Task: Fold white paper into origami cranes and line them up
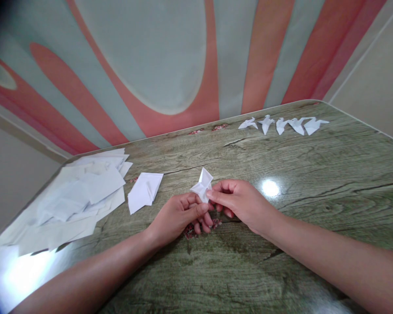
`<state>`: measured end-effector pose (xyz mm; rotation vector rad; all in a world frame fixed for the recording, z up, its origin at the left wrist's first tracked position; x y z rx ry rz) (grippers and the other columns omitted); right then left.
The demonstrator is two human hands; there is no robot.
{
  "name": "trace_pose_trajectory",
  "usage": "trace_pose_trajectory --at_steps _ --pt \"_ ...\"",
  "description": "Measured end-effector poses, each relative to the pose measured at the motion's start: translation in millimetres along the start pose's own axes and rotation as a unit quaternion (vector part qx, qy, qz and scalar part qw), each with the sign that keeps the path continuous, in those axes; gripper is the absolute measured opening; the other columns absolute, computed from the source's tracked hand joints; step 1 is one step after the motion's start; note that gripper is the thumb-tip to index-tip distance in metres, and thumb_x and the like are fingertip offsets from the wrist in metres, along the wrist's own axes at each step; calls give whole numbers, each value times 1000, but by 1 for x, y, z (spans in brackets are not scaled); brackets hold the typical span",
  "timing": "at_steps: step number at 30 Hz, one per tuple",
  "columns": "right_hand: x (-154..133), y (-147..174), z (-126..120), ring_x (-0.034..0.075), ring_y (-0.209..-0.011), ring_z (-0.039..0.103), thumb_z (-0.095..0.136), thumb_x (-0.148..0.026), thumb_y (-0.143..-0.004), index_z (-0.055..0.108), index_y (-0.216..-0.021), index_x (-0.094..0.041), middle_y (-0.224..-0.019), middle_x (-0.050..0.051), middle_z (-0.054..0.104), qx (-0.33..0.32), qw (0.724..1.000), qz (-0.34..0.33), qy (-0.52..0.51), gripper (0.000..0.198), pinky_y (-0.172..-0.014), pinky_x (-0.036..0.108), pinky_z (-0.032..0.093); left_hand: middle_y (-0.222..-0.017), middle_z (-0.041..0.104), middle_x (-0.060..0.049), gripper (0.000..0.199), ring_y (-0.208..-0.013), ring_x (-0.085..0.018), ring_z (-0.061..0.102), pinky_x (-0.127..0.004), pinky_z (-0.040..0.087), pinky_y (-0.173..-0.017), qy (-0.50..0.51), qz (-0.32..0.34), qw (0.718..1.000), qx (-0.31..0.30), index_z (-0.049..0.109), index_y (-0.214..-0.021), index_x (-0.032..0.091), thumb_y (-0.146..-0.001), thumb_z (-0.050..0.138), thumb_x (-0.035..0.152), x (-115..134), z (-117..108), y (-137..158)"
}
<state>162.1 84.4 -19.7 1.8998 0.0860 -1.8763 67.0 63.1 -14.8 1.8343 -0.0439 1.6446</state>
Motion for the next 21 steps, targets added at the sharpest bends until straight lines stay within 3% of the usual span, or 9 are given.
trace_pose_trajectory --at_steps 9,14,21 --pt "-2 1 2 6 -47 38 57 -42 -84 57 -70 -16 -60 -3 52 -1 1000 -18 7 30 -43 23 26 -66 70 -4 19 -51 -8 61 -16 43 -49 -2 -16 1000 -7 55 -81 13 -91 48 27 -4 1 0" --pt "-3 1 -2 6 -46 39 57 -44 -84 56 -72 -16 -62 -2 55 9 1000 -14 17 30 -42 22 27 -87 71 -9 30 -66 -12 67 -18 44 -49 -23 -8 999 -44 58 -91 13 -88 52 42 -2 2 1" --pt "-10 4 5 7 -49 43 53 -41 -86 59 -75 -17 -63 -2 56 -11 990 -16 140 27 -45 22 31 -68 66 -2 33 -52 -9 61 -17 45 -48 20 28 999 18 54 -95 15 -80 65 41 4 -14 -4"
Point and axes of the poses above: each hand's wrist, its own y-axis away from the middle knuckle, its own z-axis out of the palm, x = y × z, the point moved 10 cm from there along -y, towards the middle knuckle
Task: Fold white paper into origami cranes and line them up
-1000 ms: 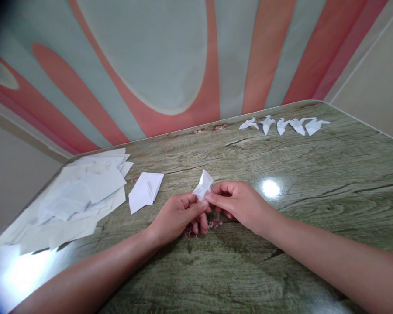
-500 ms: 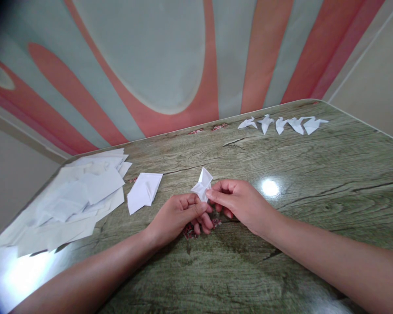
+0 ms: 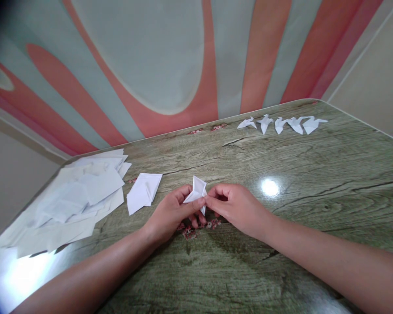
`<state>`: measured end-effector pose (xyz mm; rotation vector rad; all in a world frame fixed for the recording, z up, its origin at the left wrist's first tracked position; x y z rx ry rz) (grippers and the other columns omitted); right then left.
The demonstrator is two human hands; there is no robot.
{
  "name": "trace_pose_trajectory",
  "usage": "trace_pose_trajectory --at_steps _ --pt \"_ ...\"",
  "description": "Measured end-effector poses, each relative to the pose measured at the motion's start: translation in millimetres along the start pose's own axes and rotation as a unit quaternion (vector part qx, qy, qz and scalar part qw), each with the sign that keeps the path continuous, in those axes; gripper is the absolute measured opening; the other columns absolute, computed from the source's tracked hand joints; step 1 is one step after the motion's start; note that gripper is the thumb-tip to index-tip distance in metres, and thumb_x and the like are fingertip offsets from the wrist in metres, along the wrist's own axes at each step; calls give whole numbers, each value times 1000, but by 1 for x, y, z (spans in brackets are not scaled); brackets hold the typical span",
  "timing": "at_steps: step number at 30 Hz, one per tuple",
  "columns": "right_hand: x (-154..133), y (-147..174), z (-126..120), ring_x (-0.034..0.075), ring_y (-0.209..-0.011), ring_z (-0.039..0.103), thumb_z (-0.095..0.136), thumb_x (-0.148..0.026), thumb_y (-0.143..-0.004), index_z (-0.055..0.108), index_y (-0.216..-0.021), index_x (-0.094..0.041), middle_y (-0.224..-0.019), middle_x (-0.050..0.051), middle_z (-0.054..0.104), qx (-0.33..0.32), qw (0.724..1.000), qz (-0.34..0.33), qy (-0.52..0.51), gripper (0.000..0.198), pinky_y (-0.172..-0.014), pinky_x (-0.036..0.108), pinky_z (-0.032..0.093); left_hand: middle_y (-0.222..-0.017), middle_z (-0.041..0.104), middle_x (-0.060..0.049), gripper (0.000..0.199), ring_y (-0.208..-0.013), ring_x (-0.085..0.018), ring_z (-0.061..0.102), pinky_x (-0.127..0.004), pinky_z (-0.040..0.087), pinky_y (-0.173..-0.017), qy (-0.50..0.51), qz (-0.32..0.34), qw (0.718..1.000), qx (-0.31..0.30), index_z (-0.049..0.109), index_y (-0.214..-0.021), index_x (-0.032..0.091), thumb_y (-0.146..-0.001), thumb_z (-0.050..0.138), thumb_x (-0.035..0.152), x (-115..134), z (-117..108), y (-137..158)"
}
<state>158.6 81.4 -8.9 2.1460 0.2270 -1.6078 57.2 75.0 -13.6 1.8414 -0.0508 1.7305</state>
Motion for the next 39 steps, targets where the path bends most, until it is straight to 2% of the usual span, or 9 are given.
trace_pose_trajectory --at_steps 5,11,19,23,28,33,39 --pt "-2 -1 2 7 -47 43 53 -38 -85 58 -71 -17 -61 -2 57 -2 1000 10 10 26 -44 23 30 -64 63 0 27 -51 -9 58 -18 44 -47 17 23 999 35 54 -89 14 -80 64 37 -3 -3 -2" --pt "1 1 12 7 -46 43 53 -37 -86 60 -74 -18 -61 -2 56 -37 999 24 -6 24 -43 22 29 -73 59 1 20 -55 -7 53 -18 45 -49 69 49 993 79 58 -81 13 -75 67 31 -1 -9 0" --pt "1 1 14 8 -47 45 58 -37 -83 62 -75 -19 -61 -2 59 -29 1000 10 0 21 -43 23 30 -64 55 3 19 -45 -6 51 -17 40 -44 -3 22 997 68 55 -85 15 -80 62 32 -4 -7 -2" --pt "3 1 16 6 -44 43 58 -45 -83 62 -76 -19 -61 -2 59 -44 999 13 -10 27 -41 22 29 -65 56 3 25 -47 -6 51 -18 41 -44 47 25 996 75 54 -85 15 -78 65 37 -6 -10 -4" --pt "9 1 17 6 -42 42 50 -46 -88 64 -86 -18 -64 0 61 -62 997 29 -28 32 -39 20 31 -71 59 -1 29 -61 -10 57 -19 44 -49 109 35 990 76 56 -84 14 -75 67 39 -3 -11 -4" --pt "7 1 16 6 -43 42 52 -43 -87 63 -80 -18 -65 -1 61 -48 998 32 -11 28 -40 20 31 -71 59 0 27 -54 -7 52 -19 43 -49 84 53 992 81 57 -82 14 -74 69 36 0 -10 -3" --pt "-2 2 8 7 -47 45 54 -29 -84 59 -71 -19 -60 -2 61 5 999 19 26 18 -43 21 31 -73 59 2 21 -48 -5 50 -19 41 -48 51 54 993 89 57 -82 14 -78 64 33 -1 -11 -2"
Point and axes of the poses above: each hand's wrist, its own y-axis away from the middle knuckle, its own z-axis out of the palm, x = y × z, the point moved 10 cm from there along -y, towards the middle knuckle
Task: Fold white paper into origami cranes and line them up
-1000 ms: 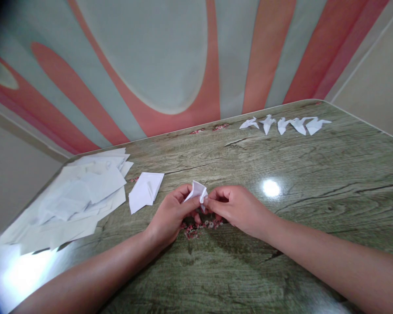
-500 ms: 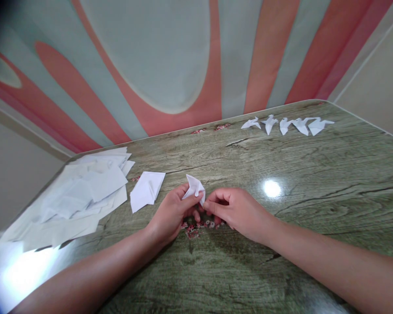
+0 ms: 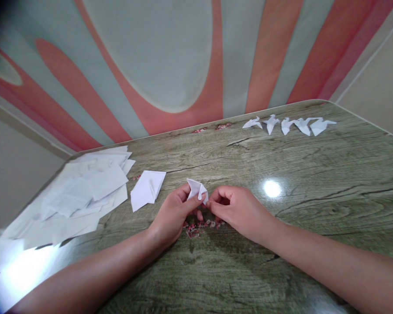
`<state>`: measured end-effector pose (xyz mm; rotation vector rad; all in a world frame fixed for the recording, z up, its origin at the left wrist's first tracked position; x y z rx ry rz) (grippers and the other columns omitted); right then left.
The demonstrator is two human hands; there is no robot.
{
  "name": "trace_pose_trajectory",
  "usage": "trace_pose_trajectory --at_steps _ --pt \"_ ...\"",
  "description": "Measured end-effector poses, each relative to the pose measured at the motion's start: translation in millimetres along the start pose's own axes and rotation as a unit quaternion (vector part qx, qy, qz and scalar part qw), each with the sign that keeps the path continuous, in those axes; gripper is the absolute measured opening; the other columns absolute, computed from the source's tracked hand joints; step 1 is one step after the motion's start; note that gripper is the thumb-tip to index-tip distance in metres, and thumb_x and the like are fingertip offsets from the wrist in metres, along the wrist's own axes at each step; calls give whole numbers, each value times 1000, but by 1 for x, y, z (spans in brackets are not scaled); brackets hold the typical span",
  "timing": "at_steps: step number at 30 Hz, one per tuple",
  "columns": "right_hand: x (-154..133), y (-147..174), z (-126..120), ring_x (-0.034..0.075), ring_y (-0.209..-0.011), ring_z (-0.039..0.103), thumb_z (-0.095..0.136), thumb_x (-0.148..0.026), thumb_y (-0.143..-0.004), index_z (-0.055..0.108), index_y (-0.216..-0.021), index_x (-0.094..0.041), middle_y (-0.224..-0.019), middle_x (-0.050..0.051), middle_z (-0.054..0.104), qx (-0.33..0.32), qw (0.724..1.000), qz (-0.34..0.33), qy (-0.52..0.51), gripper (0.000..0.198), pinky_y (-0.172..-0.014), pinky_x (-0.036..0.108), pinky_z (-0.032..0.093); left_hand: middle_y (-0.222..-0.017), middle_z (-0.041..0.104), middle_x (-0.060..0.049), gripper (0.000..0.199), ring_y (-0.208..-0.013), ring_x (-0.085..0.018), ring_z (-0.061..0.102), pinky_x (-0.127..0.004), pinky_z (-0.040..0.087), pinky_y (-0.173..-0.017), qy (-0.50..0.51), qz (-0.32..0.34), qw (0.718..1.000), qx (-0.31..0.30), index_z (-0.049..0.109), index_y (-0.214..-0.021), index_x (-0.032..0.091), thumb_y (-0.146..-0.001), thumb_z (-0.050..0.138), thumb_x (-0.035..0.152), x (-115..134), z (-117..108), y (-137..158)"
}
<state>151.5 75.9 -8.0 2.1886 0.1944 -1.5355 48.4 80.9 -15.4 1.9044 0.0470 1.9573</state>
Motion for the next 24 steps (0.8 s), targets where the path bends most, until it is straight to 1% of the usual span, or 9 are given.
trace_pose_trajectory --at_steps 4,7,11,12,14,16,18,21,24 --pt "-3 1 0 9 -49 48 54 -27 -83 58 -70 -19 -60 -2 60 5 1000 -17 13 16 -45 23 32 -72 59 2 21 -48 -5 50 -18 42 -49 4 -10 1000 -4 57 -82 14 -78 65 33 -2 1 0" --pt "-4 1 2 9 -48 47 51 -26 -84 57 -73 -20 -62 -2 61 -9 999 -32 30 14 -47 24 32 -80 60 0 25 -56 -7 54 -19 45 -51 9 -11 1000 -20 56 -93 15 -76 66 30 0 2 0" --pt "-10 2 -3 11 -55 48 45 -21 -85 52 -69 -20 -62 -2 55 -16 993 -69 94 18 -51 25 32 -104 60 -4 63 -85 -14 59 -22 49 -63 8 47 997 -63 41 -128 25 -72 68 15 20 1 3" --pt "-12 2 -4 12 -57 47 44 -19 -84 50 -66 -20 -61 -2 53 -18 990 -77 114 19 -52 25 31 -108 60 -5 66 -90 -15 59 -23 49 -68 -6 63 996 -67 39 -131 27 -73 67 14 25 0 4" --pt "-16 3 -4 12 -58 46 43 -16 -83 46 -63 -20 -60 -2 50 -31 984 -92 148 21 -52 25 30 -111 60 -6 54 -92 -14 58 -23 48 -74 -53 89 992 -70 48 -127 25 -77 64 14 32 -3 5" --pt "-18 4 -4 12 -58 46 43 -16 -83 45 -63 -20 -60 -2 50 -41 980 -102 166 21 -52 25 29 -103 63 -5 34 -85 -13 58 -22 46 -72 -121 104 985 -63 59 -114 21 -80 61 19 35 -5 5" --pt "-18 4 -7 12 -58 46 44 -19 -84 49 -66 -20 -61 -2 52 -27 980 -104 166 19 -53 25 30 -91 65 -4 19 -78 -12 58 -21 45 -68 -197 114 973 -36 65 -99 18 -82 59 23 35 -10 4" --pt "-14 2 -16 12 -56 48 46 -23 -85 55 -71 -20 -60 -3 55 16 985 -83 148 16 -52 24 32 -80 66 -2 13 -72 -13 58 -22 43 -65 -286 134 949 16 66 -87 17 -83 59 27 38 -17 6" --pt "-8 0 -22 11 -56 50 48 -26 -85 57 -73 -20 -60 -3 57 39 990 -55 122 16 -52 24 34 -79 68 -3 14 -71 -14 59 -23 43 -66 -351 171 920 26 69 -85 18 -84 58 27 44 -14 11"
Point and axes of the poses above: each hand's wrist, its own y-axis away from the middle knuckle, its own z-axis out of the palm, x = y × z, the point moved 10 cm from there along -y, towards the middle knuckle
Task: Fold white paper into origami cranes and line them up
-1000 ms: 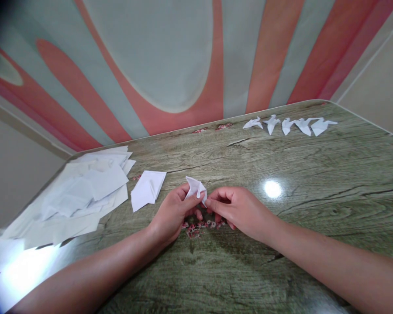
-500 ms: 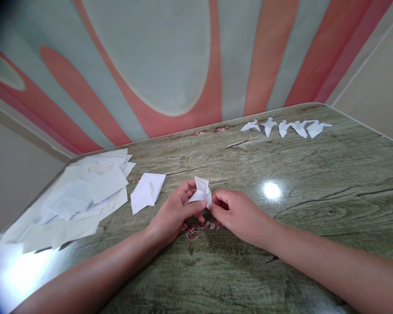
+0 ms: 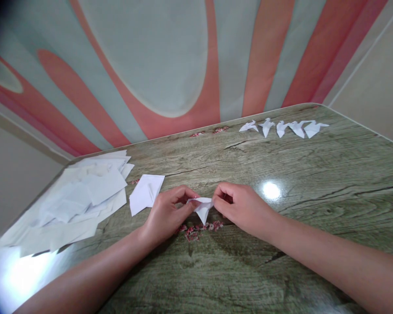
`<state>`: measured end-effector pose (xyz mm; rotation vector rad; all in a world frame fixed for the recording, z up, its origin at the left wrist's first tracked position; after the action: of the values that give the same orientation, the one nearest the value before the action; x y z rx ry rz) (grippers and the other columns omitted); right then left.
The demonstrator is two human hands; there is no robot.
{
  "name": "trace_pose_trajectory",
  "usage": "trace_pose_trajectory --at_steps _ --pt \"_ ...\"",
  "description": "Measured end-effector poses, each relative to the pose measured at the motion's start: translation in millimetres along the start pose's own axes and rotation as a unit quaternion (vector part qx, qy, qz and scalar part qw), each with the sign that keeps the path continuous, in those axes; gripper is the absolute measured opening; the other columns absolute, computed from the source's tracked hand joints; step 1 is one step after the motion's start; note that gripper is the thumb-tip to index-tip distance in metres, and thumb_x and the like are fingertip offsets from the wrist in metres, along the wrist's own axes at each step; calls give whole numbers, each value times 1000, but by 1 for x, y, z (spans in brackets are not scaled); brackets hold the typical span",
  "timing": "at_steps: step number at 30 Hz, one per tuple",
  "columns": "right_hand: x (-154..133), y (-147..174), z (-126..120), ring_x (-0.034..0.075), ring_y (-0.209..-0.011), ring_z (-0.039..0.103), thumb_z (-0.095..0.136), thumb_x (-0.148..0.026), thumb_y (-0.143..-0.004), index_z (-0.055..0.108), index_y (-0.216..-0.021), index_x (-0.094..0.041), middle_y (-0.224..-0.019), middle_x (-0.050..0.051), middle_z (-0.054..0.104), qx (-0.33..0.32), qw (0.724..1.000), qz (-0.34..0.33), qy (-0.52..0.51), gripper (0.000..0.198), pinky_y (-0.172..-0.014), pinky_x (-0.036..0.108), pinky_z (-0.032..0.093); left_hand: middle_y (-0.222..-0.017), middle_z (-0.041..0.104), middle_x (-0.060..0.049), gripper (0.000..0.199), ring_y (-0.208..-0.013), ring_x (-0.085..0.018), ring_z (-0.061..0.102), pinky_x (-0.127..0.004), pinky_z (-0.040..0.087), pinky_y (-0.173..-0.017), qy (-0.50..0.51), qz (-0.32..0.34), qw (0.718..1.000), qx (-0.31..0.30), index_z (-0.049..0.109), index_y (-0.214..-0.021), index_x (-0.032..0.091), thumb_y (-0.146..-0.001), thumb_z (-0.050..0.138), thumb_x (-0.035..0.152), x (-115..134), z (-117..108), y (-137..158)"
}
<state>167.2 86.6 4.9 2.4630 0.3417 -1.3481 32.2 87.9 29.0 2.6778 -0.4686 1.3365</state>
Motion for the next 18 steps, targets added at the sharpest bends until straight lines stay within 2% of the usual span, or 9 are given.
trace_pose_trajectory --at_steps 3,6,11,13,18 --pt "5 -1 -5 11 -55 50 50 -28 -85 59 -74 -20 -60 -3 58 20 1000 19 -16 16 -52 24 35 -83 71 -2 19 -75 -15 63 -24 44 -70 -23 26 999 -15 71 -92 20 -87 55 29 6 2 2" --pt "6 -1 -7 10 -53 51 50 -28 -85 59 -75 -20 -59 -3 59 34 999 21 -35 16 -51 23 36 -84 72 -1 23 -74 -14 64 -23 44 -67 -7 9 1000 -18 72 -97 20 -89 53 31 1 3 2" --pt "-8 2 -5 11 -67 59 53 -29 -86 62 -92 -23 -79 -2 67 53 996 -54 -50 12 -59 23 43 -76 70 -1 27 -66 -12 59 -21 41 -59 37 -41 998 -25 71 -98 18 -90 51 35 -10 10 0" --pt "-16 4 -8 11 -71 60 57 -28 -85 64 -90 -24 -84 -3 68 81 993 -89 -20 9 -63 23 44 -69 67 0 28 -58 -10 53 -19 38 -54 68 -53 995 -40 68 -99 17 -90 51 37 -10 15 0" --pt "-21 7 -11 10 -66 59 59 -23 -84 66 -82 -24 -76 -5 68 102 988 -115 11 8 -59 22 42 -66 62 1 23 -57 -8 49 -17 36 -53 116 -60 991 -29 64 -95 15 -88 54 35 -8 15 -1"
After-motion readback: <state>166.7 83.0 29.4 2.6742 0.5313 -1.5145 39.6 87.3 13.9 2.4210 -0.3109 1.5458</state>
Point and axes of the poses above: each hand's wrist, its own y-axis away from the middle knuckle, its own z-axis out of the palm, x = y × z, the point moved 10 cm from there along -y, towards the middle knuckle
